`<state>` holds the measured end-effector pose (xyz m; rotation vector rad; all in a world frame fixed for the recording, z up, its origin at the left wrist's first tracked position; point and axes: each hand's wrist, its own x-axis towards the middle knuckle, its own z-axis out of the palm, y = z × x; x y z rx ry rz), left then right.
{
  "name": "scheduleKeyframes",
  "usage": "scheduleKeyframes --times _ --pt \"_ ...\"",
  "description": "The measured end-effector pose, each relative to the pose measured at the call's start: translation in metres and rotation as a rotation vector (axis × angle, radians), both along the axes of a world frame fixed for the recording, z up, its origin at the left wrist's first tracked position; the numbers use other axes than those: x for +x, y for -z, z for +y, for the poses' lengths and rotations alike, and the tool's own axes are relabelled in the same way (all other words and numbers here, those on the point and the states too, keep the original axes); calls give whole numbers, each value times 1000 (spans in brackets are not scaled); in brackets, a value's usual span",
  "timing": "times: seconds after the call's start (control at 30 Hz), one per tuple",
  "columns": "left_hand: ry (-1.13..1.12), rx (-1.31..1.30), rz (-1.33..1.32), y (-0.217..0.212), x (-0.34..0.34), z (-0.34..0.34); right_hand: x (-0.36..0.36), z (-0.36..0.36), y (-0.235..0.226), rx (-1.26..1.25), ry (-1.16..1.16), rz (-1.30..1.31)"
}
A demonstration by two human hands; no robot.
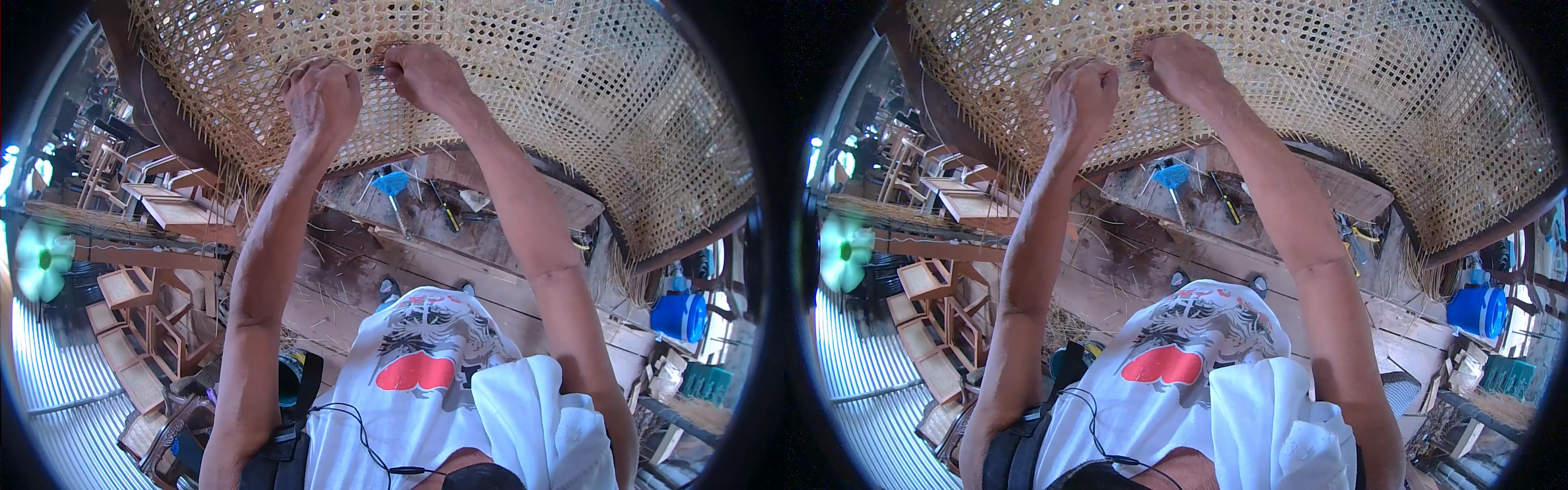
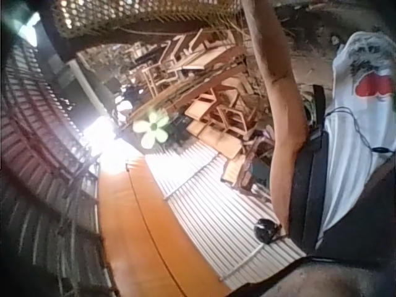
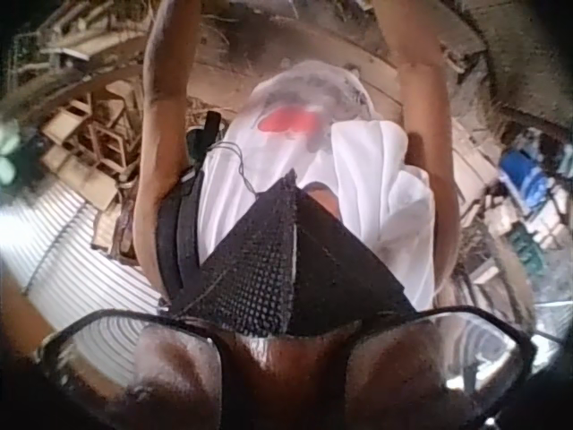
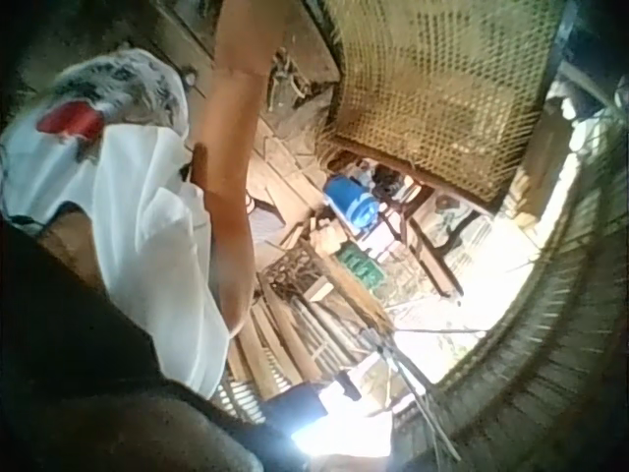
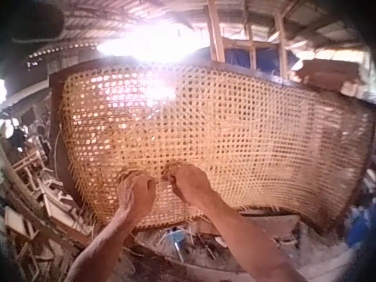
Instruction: The recorder is weaving or repairing the mesh back of a chair using rattan strips.
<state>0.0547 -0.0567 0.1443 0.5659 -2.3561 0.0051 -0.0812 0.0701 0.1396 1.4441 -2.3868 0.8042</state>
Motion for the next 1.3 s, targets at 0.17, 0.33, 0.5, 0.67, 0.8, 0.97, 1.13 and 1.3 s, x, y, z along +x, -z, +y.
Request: scheduleKeyframes --times 0.17,0.33,0.5,0.67,0.8,0.97,1.13,1.3 --pt "50 104 5 -4 10 -5 7 -2 -2 -9 32 -19" --pt "44 -65 16 1 6 -2 12 0 -10 17 23 -15" --pt "74 -77 74 2 5 -5 15 0 -19 105 36 -71" --pt "12 45 22 2 5 -3 18 -3 -24 142 58 -57" --pt "-26 41 -4 0 2 1 16 -2 -28 149 15 -38" --pt "-23 201 -52 -3 7 -1 21 -3 -30 165 85 -102" --pt "-64 166 -22 0 1 1 16 -2 -29 170 45 -91" --pt "-61 84 -15 4 -4 0 6 -3 -19 113 19 -113"
